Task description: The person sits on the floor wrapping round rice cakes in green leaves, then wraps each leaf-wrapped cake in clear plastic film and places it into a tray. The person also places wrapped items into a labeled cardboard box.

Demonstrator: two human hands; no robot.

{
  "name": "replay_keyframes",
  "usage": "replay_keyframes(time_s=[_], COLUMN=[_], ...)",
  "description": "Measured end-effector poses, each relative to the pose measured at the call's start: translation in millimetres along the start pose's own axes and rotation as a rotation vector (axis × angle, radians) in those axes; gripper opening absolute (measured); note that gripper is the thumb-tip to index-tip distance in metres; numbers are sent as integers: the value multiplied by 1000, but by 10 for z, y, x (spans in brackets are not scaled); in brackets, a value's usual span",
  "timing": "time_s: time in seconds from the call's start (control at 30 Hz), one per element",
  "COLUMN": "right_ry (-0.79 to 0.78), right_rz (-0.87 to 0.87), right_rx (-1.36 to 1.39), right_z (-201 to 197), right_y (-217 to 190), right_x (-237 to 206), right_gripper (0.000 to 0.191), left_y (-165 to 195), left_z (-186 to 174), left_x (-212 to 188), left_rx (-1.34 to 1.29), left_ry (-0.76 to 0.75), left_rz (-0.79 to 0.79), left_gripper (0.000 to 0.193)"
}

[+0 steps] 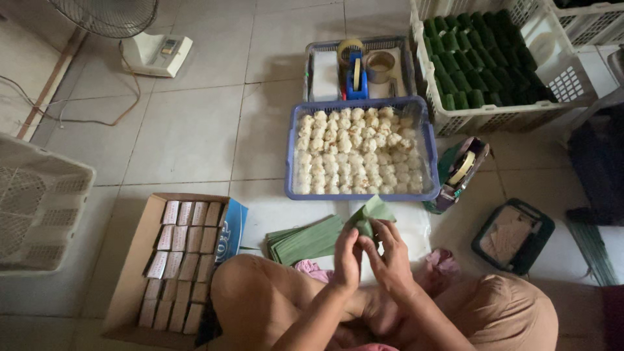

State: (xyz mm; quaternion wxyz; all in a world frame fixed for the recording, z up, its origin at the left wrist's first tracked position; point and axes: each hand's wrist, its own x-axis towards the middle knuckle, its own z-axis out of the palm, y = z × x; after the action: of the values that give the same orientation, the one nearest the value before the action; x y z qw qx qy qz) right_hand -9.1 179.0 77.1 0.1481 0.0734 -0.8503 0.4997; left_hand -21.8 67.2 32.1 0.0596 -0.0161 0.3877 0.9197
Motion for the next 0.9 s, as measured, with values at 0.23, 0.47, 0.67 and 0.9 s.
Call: replay_keyframes(time_s=[0.23,0.47,0.67,0.9], right_ry=[-14,13,-59,54], right_rz=[368,297,555,710], right_rx=[106,-126,-42,133], right_z=[-31,35,93,-11], right_y=[269,598,1060,1831], right_x=[15,-133,-135,284], right_gripper=[38,48,51,58], left_y=[-32,-421,-712,-666], left_z=[-180,-397,-569,-730], left_x=[110,184,321,1125], left_rx=[264,47,106,1539], left_ry=[128,272,383,416], left_rz=[-65,-287,-560,95], left_gripper=[30,27,36,61])
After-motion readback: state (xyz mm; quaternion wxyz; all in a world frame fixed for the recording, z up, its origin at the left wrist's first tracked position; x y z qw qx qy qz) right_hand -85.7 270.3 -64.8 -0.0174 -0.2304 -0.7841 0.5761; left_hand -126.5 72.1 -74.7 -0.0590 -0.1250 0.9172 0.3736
